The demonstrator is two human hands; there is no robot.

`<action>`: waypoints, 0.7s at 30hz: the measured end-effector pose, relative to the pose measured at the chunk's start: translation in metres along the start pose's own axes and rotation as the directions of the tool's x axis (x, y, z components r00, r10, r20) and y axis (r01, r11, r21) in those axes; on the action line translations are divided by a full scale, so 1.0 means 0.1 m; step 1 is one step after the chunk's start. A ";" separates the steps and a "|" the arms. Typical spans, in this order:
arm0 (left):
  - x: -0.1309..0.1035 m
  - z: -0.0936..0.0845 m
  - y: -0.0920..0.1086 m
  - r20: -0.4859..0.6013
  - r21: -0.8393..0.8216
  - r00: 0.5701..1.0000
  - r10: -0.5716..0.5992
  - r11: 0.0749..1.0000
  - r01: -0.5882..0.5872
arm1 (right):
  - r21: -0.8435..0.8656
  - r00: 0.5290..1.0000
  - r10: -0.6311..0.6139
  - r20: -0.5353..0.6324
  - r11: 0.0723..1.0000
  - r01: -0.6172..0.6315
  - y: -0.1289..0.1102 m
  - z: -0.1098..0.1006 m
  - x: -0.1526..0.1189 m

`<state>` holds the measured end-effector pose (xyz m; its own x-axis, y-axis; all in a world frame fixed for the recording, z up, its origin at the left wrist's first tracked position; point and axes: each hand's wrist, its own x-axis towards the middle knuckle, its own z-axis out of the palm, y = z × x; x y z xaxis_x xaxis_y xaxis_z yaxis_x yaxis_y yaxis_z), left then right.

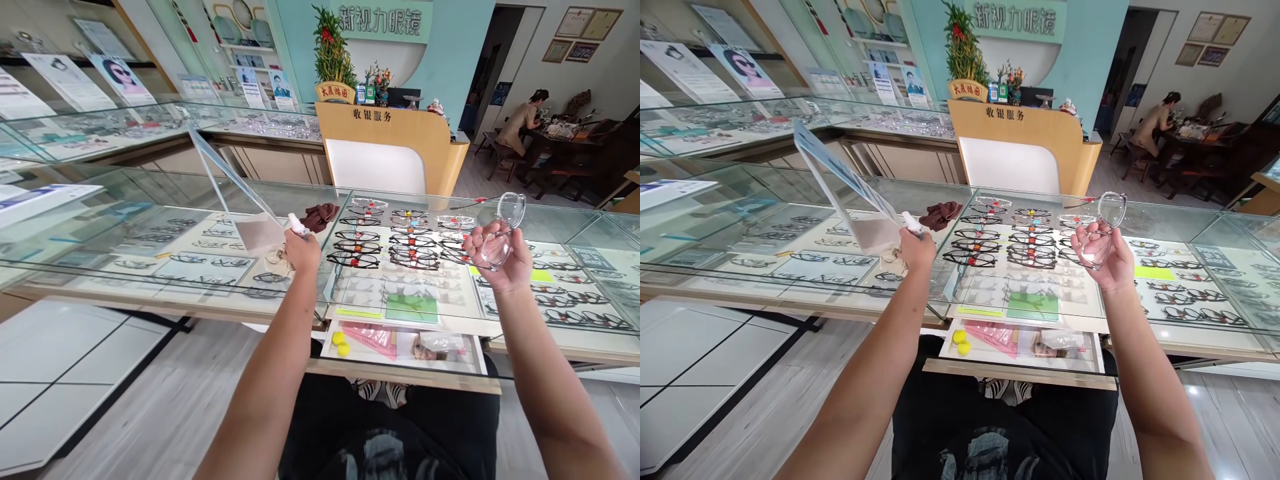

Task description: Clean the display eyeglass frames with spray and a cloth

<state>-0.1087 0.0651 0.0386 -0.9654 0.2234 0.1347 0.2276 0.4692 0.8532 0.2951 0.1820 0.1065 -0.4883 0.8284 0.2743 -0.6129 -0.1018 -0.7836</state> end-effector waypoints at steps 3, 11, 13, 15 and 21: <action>-0.01 -0.04 0.02 -0.040 -0.052 0.999 0.036 0.998 -0.038 | -0.031 1.000 0.026 0.004 0.999 -0.026 0.05 0.07 0.02; -0.41 0.02 0.28 0.098 -0.725 0.935 0.342 0.668 -0.168 | -0.266 0.993 -0.106 -0.043 0.960 0.091 0.23 0.39 -0.03; -0.63 0.00 0.39 0.283 -0.827 0.852 0.441 0.562 -0.017 | -0.333 0.988 -0.151 -0.034 0.934 0.131 0.32 0.45 -0.05; -0.84 -0.06 0.50 0.471 -0.846 0.744 0.475 0.483 0.227 | -0.391 0.987 -0.158 -0.010 0.909 0.142 0.42 0.49 -0.08; -1.09 -0.28 0.65 0.764 -0.644 0.421 0.489 0.529 0.553 | -0.510 0.994 -0.090 0.054 0.854 0.105 0.65 0.58 -0.19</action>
<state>0.0075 0.0473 0.0940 -0.1978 0.9762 0.0892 -0.4952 -0.1780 0.8504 0.2285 0.1276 0.0823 -0.4636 0.8034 0.3736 -0.2575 0.2813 -0.9244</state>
